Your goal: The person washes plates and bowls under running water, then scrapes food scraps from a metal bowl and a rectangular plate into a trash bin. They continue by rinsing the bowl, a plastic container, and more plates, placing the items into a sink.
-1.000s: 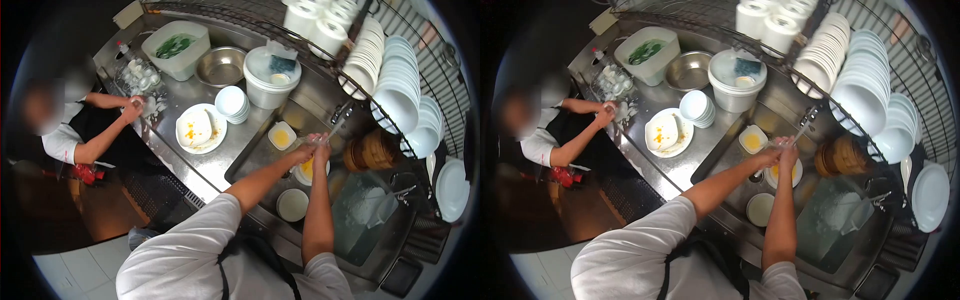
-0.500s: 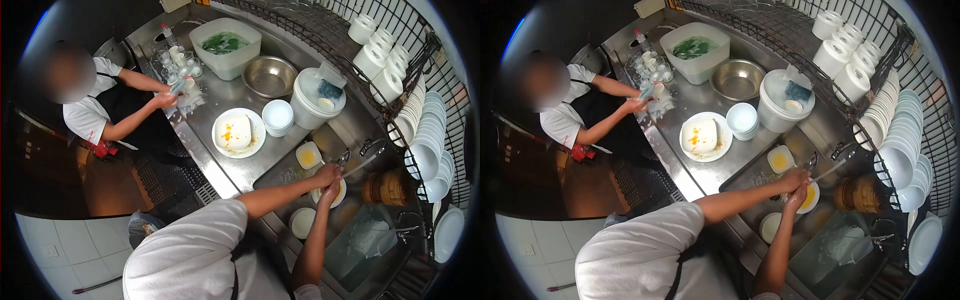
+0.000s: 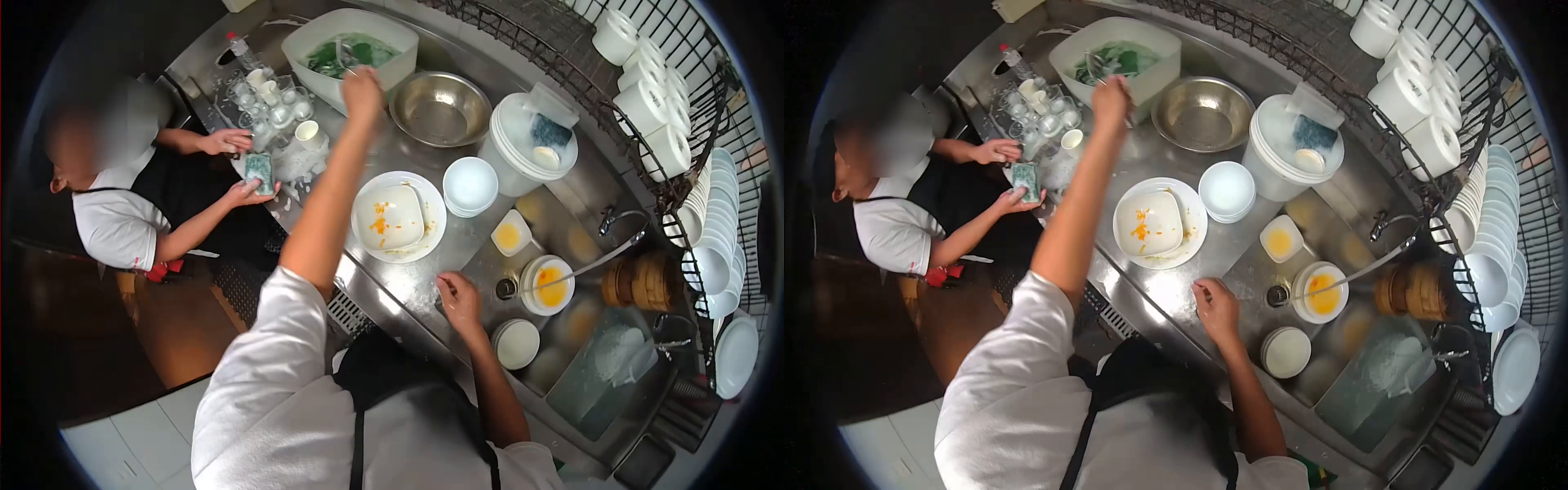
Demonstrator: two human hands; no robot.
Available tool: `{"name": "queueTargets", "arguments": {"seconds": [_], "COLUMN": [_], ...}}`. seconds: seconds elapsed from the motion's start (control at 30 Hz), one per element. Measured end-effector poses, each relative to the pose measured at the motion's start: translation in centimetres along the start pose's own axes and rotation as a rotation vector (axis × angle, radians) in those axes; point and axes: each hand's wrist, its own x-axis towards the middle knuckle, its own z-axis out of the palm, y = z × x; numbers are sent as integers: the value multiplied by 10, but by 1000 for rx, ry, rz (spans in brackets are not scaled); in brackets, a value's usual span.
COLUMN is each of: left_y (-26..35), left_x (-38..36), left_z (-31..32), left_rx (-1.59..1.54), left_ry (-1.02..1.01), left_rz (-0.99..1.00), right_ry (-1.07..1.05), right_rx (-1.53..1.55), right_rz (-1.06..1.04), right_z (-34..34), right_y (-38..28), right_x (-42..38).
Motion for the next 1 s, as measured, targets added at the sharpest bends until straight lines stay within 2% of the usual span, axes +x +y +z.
{"name": "queueTargets", "arguments": {"seconds": [0.07,0.1,0.17,0.2,0.27,0.33,0.4,0.47,0.53,0.6,0.63,0.7,0.73,0.8,0.87,0.93,0.97,1.0], "left_y": [-12,-62,-51,-48,-112,-89,-96,-109,-124,-155,-151,-114,-90,-48,-43,-79,-88,-118], "left_x": [68,141,178,191,261,237,237,244,257,294,296,257,205,113,33,-29,-63,-88], "left_z": [-10,-28,-25,-17,-21,-22,-31,-34,-48,-58,-58,-55,-50,-48,-60,-91,-104,-132], "left_rx": [147,373,103,85,82,119,-46,55,163,288,779,1056,847,678,682,591,702,729], "left_ry": [125,32,-66,23,-52,19,-163,-155,-267,-249,-376,-328,-158,-157,-190,-234,-217,-247], "left_rz": [-55,-37,-252,-399,-402,-426,-556,-581,-592,-613,-364,176,406,591,562,396,266,309], "right_ry": [48,70,156,198,119,18,-53,-43,-14,15,27,112,182,449,600,759,798,832], "right_rx": [-124,-187,-201,-208,-292,-296,-232,-196,-31,288,408,553,576,604,560,458,316,173], "right_rz": [-36,-52,3,25,182,314,391,388,434,564,598,690,747,849,845,740,737,730], "right_z": [16,24,43,53,74,95,102,94,67,19,0,-45,-67,-104,-132,-155,-163,-168], "right_y": [-6,-9,-15,-18,-12,10,38,38,15,-5,13,38,46,67,129,168,215,278], "right_x": [19,28,53,69,103,126,131,121,96,57,37,-5,-21,-47,-64,-57,-53,-52]}}
